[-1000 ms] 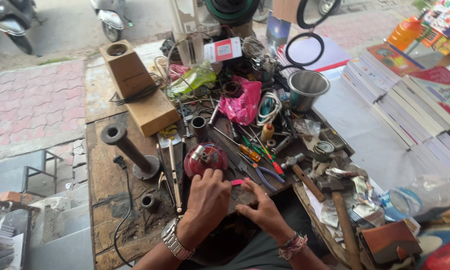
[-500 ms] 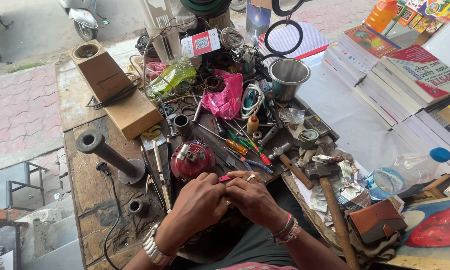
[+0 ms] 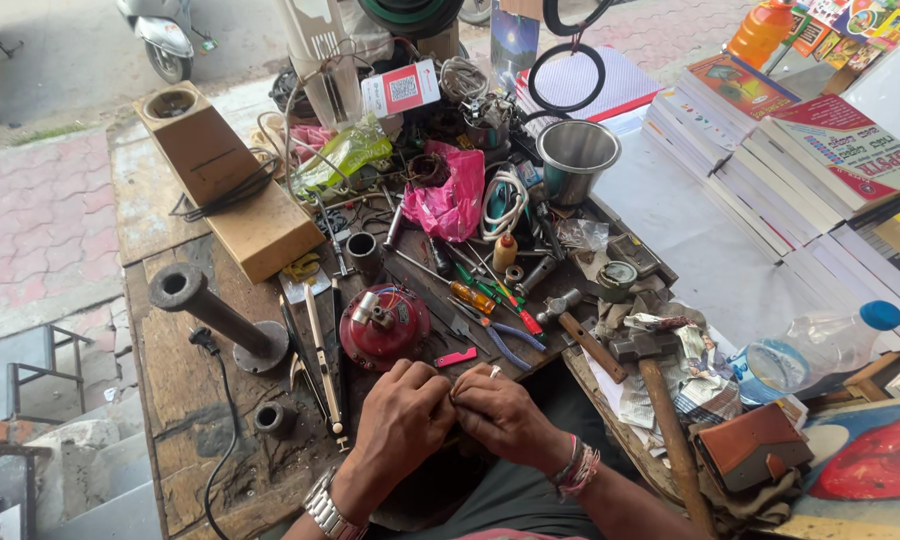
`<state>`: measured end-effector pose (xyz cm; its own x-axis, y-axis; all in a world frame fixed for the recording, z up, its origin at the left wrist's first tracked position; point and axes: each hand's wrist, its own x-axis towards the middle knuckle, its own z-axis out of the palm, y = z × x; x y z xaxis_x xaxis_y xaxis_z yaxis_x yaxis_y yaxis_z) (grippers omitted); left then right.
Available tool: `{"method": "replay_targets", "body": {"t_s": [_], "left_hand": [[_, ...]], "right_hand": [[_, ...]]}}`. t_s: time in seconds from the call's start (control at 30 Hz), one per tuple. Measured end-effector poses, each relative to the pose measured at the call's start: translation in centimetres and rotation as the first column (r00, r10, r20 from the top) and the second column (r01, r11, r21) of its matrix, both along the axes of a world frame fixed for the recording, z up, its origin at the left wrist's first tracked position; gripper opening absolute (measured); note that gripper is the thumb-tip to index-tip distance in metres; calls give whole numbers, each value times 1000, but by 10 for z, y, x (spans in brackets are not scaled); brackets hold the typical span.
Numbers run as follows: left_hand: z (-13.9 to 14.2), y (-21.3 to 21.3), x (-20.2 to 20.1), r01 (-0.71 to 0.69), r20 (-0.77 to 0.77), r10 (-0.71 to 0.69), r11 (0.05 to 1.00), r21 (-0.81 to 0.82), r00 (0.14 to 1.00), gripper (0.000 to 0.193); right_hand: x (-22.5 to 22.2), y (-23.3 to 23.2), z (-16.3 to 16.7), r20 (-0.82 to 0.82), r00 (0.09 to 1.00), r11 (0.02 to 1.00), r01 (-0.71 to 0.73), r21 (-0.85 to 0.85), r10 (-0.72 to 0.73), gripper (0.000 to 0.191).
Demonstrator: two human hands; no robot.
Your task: The person strips the insulation from a black wire using a pink utility knife, then twists the exposed strands. They wrap the connection with black electrical tape, repeating the process on a second wire. The person works at a cluttered wooden workbench with various tools and parts visible.
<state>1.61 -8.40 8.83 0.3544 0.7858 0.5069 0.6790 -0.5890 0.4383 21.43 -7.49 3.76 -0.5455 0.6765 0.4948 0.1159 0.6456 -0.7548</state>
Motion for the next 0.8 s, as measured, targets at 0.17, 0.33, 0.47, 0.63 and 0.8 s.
{"method": "replay_targets", "body": {"t_s": [0.17,0.33,0.47,0.63,0.8], "left_hand": [[2,41,-51,-440,-51,447,891,110,893,13],[-75,32,-39,-135,-65,129,985,-105,990,12],[-123,29,-22,-194,-204,141,944,-268,969,20],[-132,38,-24,-167,-223,123,967,-193,967,59],[-134,33,-17,-105,-395,139,989,107,908,44]], "right_hand": [[0,-42,28,-44,856,852,-518,-79,516,6],[16,-25,44,59,956,945,-273,-180,288,17],[24,-20,39,137,982,983,-107,-146,127,29],[24,-26,31,241,970,988,-9,-153,46,30],[29,-28,20,320,947,966,117,-229,-38,34]]}}
